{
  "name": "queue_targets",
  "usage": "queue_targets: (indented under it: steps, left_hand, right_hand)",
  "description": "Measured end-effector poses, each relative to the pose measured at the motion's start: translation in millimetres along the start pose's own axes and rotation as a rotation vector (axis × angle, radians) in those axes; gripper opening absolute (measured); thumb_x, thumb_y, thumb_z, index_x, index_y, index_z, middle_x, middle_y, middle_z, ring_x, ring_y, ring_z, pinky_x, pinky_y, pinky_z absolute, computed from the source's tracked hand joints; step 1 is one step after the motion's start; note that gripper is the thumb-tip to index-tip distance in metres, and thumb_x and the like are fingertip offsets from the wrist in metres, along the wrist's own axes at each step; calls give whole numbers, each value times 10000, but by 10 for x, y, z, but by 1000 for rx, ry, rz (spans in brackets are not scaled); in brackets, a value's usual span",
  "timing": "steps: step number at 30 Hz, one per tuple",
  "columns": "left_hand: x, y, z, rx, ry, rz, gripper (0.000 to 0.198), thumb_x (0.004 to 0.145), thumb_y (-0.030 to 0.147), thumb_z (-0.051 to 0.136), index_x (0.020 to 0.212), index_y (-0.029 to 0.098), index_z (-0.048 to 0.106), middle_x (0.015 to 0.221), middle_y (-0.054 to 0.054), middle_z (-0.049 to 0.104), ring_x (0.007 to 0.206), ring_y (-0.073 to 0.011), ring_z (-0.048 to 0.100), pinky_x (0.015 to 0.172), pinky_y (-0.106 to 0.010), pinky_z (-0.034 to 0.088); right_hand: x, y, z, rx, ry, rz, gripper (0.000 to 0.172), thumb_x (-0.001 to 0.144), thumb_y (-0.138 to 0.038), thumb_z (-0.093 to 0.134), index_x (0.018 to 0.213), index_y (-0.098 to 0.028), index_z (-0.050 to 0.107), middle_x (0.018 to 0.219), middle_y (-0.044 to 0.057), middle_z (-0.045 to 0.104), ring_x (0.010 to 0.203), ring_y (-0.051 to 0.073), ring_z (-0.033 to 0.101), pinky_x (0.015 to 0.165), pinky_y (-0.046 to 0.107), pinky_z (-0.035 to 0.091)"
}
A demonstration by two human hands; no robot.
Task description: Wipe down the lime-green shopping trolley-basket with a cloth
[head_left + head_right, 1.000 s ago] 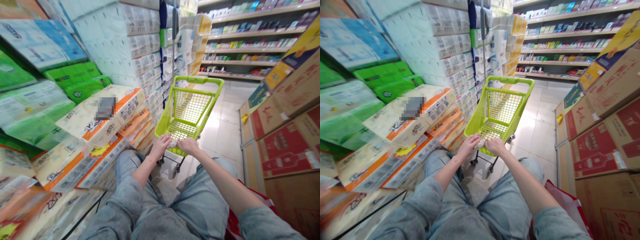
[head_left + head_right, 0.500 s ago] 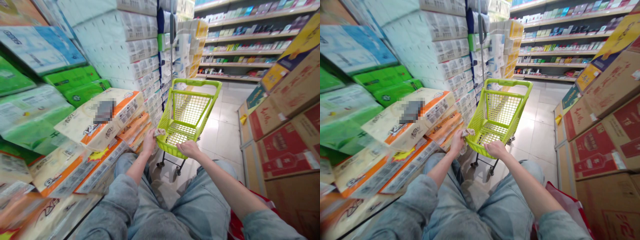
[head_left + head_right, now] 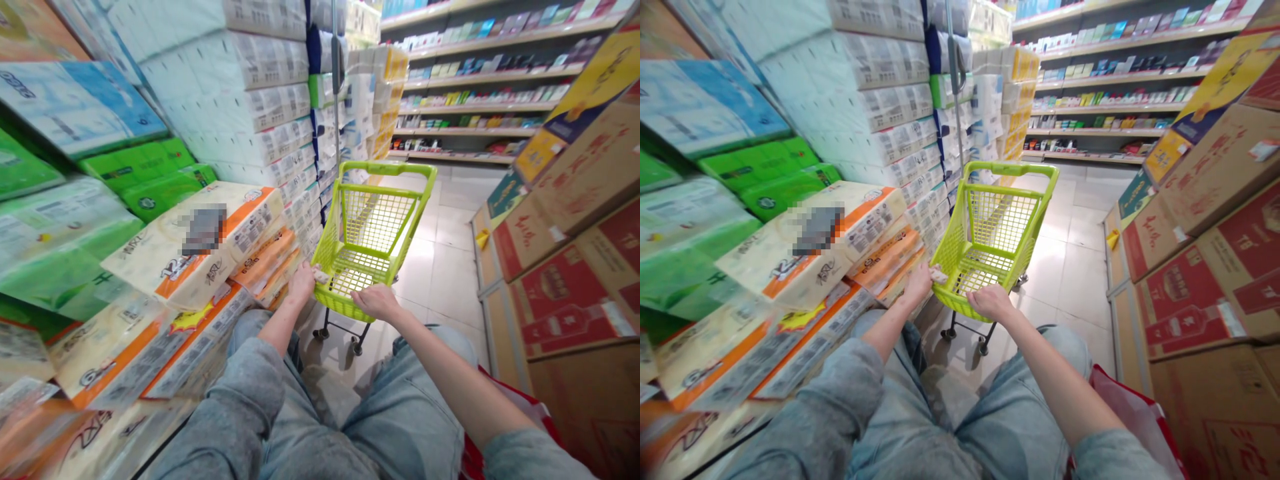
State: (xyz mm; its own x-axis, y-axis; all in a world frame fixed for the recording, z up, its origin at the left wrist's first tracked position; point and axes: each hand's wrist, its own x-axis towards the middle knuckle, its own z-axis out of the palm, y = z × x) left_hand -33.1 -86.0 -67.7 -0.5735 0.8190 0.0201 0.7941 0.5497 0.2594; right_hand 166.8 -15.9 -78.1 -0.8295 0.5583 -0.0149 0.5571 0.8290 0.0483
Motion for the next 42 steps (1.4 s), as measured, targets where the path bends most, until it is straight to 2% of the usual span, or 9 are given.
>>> queue_targets:
  steps: [5,12,17,20,23,26,29,36,42]
  left_hand:
    - [-84,59,9,17,-8,-13,265,948,304,325,1061,131,493,1072,-173,606,955,-222,622,782,-291,445]
    - [-334,306,180,-28,-36,-8,173,917,255,368,1037,163,452,1027,-146,623,894,-210,642,683,-254,428]
    - [-433,453,315,-149,5,-23,150,892,262,415,998,164,456,987,-158,632,853,-245,650,664,-287,424]
    - [-453,484,351,-239,31,-95,135,901,245,390,971,160,467,942,-174,647,831,-265,658,674,-305,421]
    - [-465,483,353,-286,28,-152,142,907,248,378,968,159,471,919,-180,664,843,-267,660,695,-300,420]
    - [-481,466,324,-307,29,-179,147,910,241,369,968,157,476,902,-184,677,837,-260,662,706,-293,420]
    - [-507,444,284,-318,30,-176,143,902,237,388,969,153,482,898,-192,680,816,-266,665,702,-298,422]
    - [-654,465,291,-140,-38,-112,215,917,255,345,1034,120,464,919,-200,663,858,-269,651,743,-324,427]
    - [-524,487,299,-3,44,-22,193,914,210,320,1029,132,454,1036,-152,613,1009,-247,585,857,-362,402]
  right_hand:
    - [23,122,-16,8,-47,50,648,957,-450,176,768,-175,731,798,108,724,773,210,683,635,264,424]
    - [-21,533,6,52,-135,157,673,939,-530,185,774,-164,725,812,133,718,783,213,680,655,272,418]
    - [-113,686,24,5,-27,187,570,951,-447,248,767,-175,714,782,106,719,745,189,675,631,248,394]
    - [-112,548,68,1,90,276,559,960,-407,236,783,-161,707,779,110,718,744,186,674,610,237,384]
    - [-55,219,114,56,174,394,597,968,-417,178,834,-173,706,778,101,719,727,188,675,590,238,390]
    - [12,-133,119,128,129,443,631,965,-436,153,850,-183,719,792,108,721,712,185,679,595,243,413]
    - [39,-310,92,137,69,399,655,961,-446,145,839,-177,730,811,127,720,739,194,682,621,255,436]
    - [-102,-186,186,79,134,227,603,961,-363,188,756,-166,719,752,104,719,684,192,674,557,247,381]
    - [-198,-94,293,72,286,133,541,949,-331,289,626,-139,678,624,82,690,554,137,620,490,238,251]
